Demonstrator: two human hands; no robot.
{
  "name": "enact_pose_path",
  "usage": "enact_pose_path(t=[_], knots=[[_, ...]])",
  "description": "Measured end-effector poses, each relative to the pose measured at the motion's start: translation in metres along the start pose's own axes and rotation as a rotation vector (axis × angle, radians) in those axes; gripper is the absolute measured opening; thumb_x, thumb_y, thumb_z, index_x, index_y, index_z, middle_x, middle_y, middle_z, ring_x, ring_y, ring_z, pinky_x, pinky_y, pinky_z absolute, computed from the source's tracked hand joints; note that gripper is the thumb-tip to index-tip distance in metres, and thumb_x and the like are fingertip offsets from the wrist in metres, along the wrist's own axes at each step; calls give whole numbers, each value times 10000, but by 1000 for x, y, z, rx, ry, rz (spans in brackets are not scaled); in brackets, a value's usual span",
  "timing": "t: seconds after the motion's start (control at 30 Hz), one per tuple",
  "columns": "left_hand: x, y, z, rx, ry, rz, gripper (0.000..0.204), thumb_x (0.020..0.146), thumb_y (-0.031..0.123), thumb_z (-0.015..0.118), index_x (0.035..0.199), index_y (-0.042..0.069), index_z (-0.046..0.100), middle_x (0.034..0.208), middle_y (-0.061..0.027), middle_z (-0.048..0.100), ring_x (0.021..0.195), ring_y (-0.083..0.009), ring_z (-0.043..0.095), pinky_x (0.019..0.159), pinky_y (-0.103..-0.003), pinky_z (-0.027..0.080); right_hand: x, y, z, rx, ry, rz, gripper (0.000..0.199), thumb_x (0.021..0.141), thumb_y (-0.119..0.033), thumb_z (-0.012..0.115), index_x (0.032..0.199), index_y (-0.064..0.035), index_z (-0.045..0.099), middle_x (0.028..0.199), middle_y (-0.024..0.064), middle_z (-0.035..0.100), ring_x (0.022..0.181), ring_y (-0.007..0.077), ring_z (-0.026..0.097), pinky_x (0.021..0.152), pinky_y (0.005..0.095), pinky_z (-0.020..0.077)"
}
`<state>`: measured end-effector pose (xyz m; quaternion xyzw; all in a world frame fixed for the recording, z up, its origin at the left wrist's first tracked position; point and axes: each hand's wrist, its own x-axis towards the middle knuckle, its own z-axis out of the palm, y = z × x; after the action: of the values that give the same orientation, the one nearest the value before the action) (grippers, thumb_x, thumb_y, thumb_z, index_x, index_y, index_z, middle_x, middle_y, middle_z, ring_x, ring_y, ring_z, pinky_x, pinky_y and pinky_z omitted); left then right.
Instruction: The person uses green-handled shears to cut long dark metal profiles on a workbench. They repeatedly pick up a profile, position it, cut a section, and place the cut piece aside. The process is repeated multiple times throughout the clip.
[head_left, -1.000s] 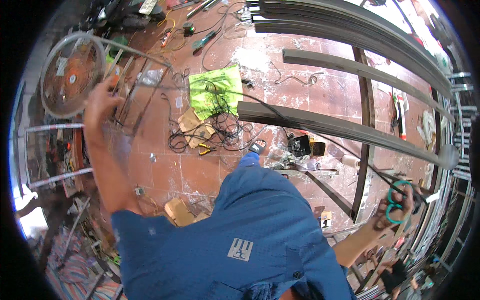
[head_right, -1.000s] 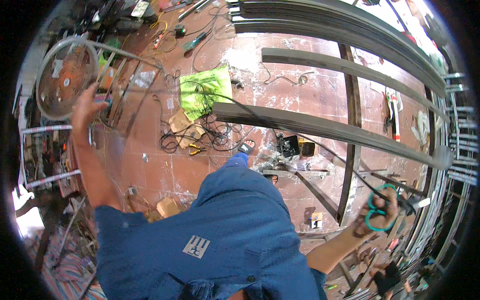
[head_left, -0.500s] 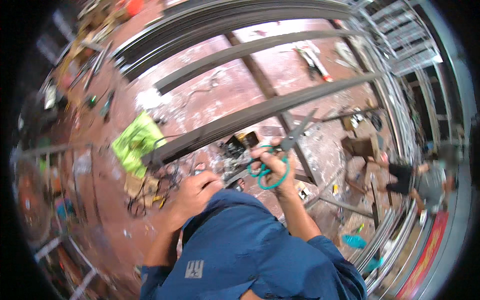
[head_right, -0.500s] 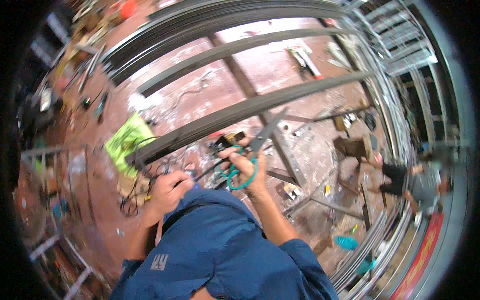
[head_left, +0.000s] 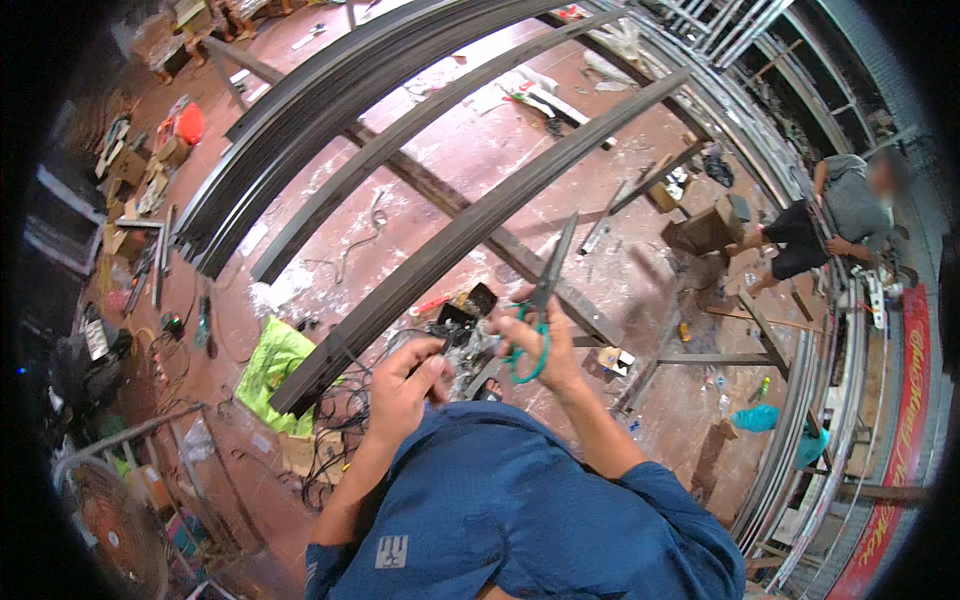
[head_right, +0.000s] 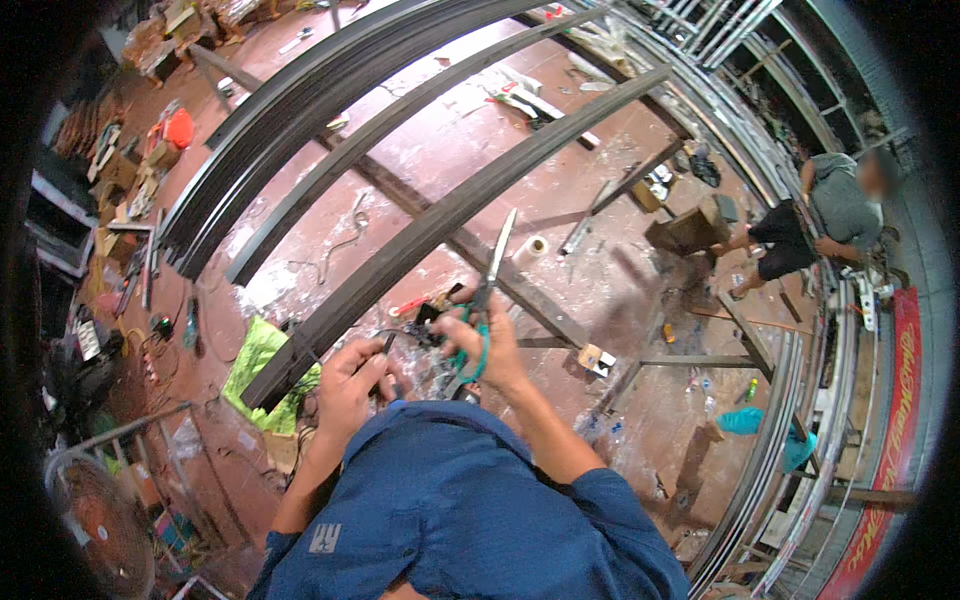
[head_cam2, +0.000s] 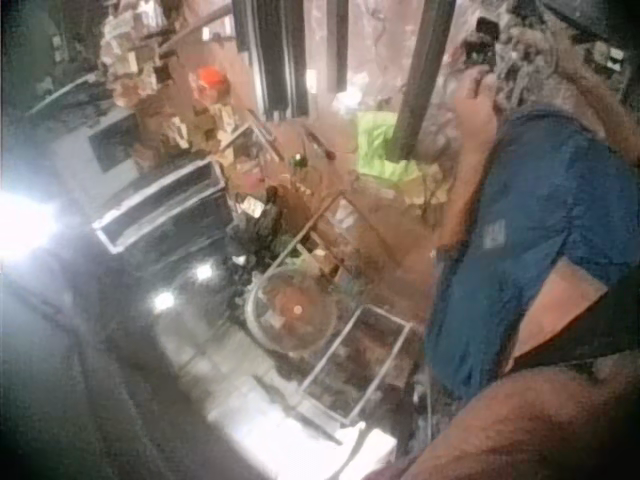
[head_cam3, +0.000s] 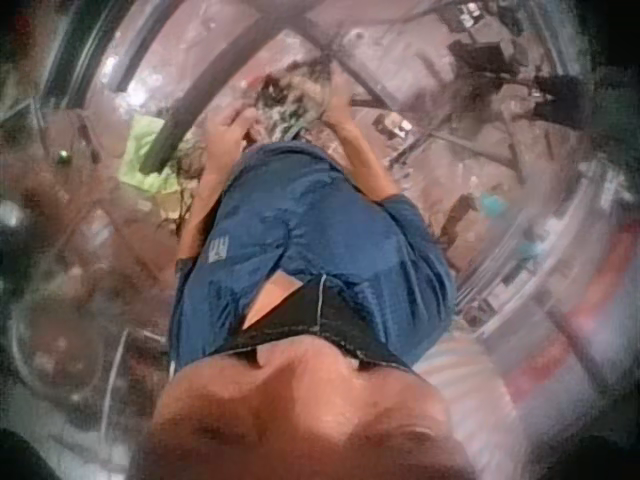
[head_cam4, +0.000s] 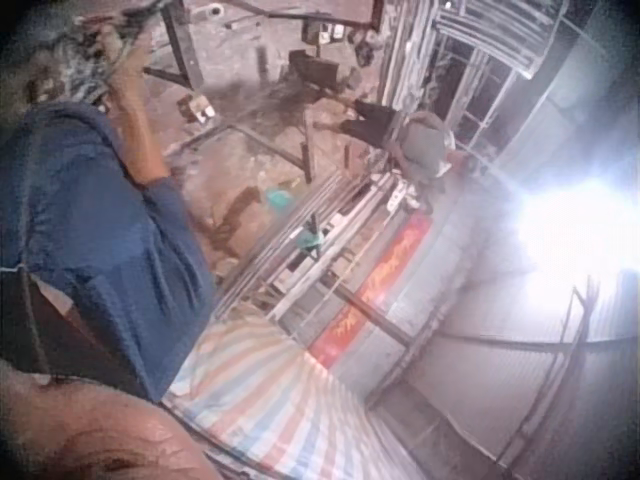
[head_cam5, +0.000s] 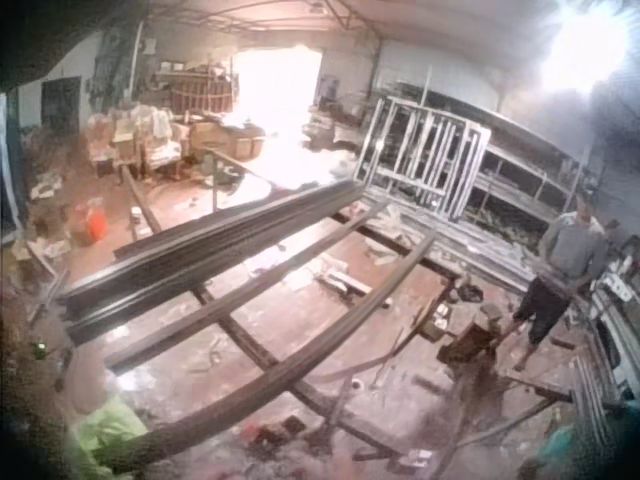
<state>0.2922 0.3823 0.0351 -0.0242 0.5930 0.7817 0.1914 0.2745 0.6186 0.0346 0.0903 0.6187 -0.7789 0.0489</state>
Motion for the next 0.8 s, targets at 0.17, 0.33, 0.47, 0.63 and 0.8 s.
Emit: enact_pose_path(t=[0.17, 0.33, 0.47, 0.63, 0.8], knots=[[26, 12, 13, -159, 167, 20, 218, 1011, 159, 678, 1132, -22, 671, 837, -48, 686, 636, -101, 642, 538, -244, 493, -17, 13, -7, -58, -198, 70, 587, 974, -460, 701, 1319, -26, 510, 919, 58, 653, 734, 110, 597, 648, 273, 500], [42, 19, 28, -177, 267, 77, 207, 988, 205, 726, 981, -1, 711, 765, -9, 654, 593, -70, 600, 510, -225, 442, -23, 32, -1, -179, -337, 46, 863, 896, -716, 660, 1360, -5, 506, 932, 49, 641, 707, 92, 547, 632, 250, 456], [47, 24, 38, -123, 313, 190, 140, 975, 145, 733, 974, 5, 720, 767, 7, 656, 602, -42, 572, 519, -212, 427, -23, 28, 6, -163, -374, 69, 981, 846, -820, 619, 1371, 0, 503, 937, 52, 644, 698, 89, 529, 627, 251, 449], [52, 20, 42, 35, 369, 290, 91, 959, 88, 736, 974, 5, 704, 858, 2, 668, 724, -49, 601, 615, -217, 476, -20, 20, 12, -185, -416, 57, 994, 841, -839, 602, 1382, -12, 498, 959, 57, 652, 695, 91, 522, 614, 247, 432], [49, 21, 45, 317, 415, 499, 96, 928, 41, 752, 982, 4, 681, 917, -14, 635, 775, -78, 572, 693, -229, 464, -17, 16, 17, -150, -435, 59, 1027, 819, -860, 606, 1398, -20, 487, 983, 56, 656, 705, 86, 537, 615, 238, 430]])
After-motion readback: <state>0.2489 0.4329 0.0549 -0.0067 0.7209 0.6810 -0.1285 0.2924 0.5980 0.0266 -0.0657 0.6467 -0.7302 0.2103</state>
